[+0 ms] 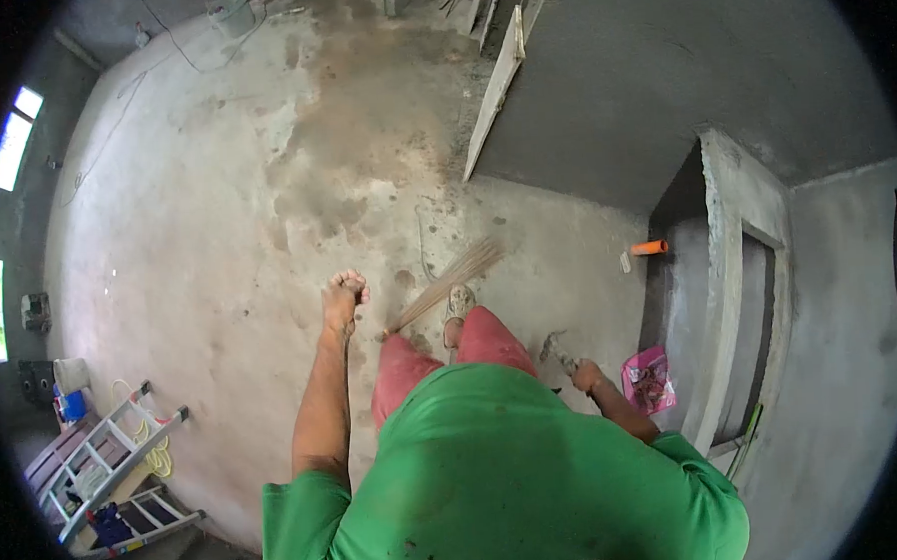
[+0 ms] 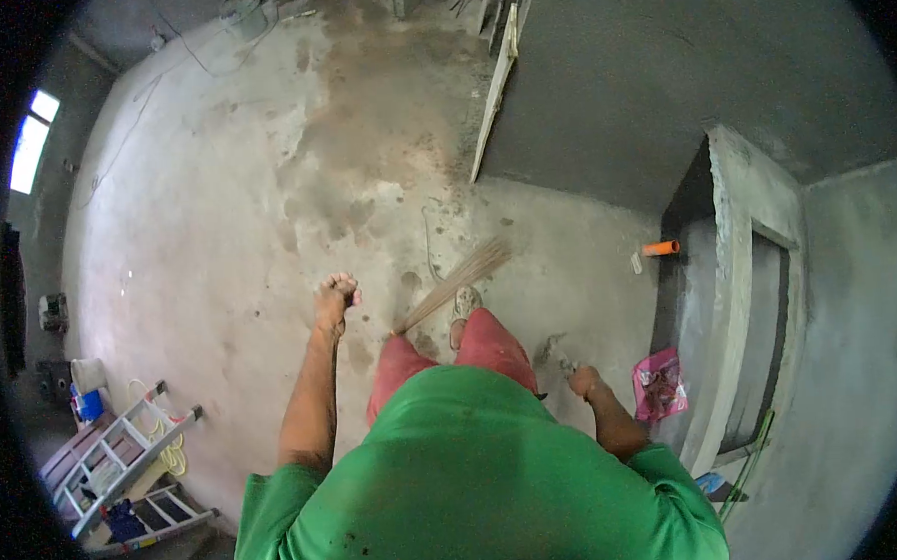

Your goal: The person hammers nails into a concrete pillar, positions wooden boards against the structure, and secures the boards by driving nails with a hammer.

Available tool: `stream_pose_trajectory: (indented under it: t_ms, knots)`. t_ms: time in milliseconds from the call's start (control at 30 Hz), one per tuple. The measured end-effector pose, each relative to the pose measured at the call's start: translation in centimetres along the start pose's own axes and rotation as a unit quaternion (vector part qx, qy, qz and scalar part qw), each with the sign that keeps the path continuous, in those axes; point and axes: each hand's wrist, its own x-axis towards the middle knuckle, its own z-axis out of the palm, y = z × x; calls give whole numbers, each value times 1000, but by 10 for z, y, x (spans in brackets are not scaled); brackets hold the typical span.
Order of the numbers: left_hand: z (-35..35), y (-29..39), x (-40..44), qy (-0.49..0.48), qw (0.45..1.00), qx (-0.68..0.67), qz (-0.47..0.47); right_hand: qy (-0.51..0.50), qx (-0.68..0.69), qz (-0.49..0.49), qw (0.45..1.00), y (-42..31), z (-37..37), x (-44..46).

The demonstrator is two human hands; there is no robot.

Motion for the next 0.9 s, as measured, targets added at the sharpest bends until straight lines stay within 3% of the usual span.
stream_pose_trajectory:
  t_ms: [100,167,367,500,567,667,733,767,800,867,900]
  knots:
    - [15,22,22,19,999,-37,9,-18,22,-42,999,-10,-75,32]
    - [22,46,38,1,997,-70,19,-34,103,134,985,-70,-155,30]
    - [21,114,126,-17,997,-71,10,64,206,148,965,-124,-228,77]
    - [15,197,207,-73,992,-106,3,74,212,218,950,-176,-261,104]
    - [7,237,262,-112,988,-101,19,-25,243,264,933,-186,-255,125]
    - [8,294,347,-134,989,-54,22,59,361,127,922,-152,-175,169]
    - [1,323,404,-211,975,-75,17,12,217,239,947,-254,-238,129]
    - [14,347,419,-239,968,-74,13,-6,248,245,937,-273,-249,128]
    - [23,378,428,-236,971,-35,8,-31,404,245,881,-277,-238,128]
    - [40,411,457,-248,969,18,-3,33,403,161,900,-313,-249,107]
    - [47,424,479,-281,958,50,12,37,418,174,891,-337,-259,101]
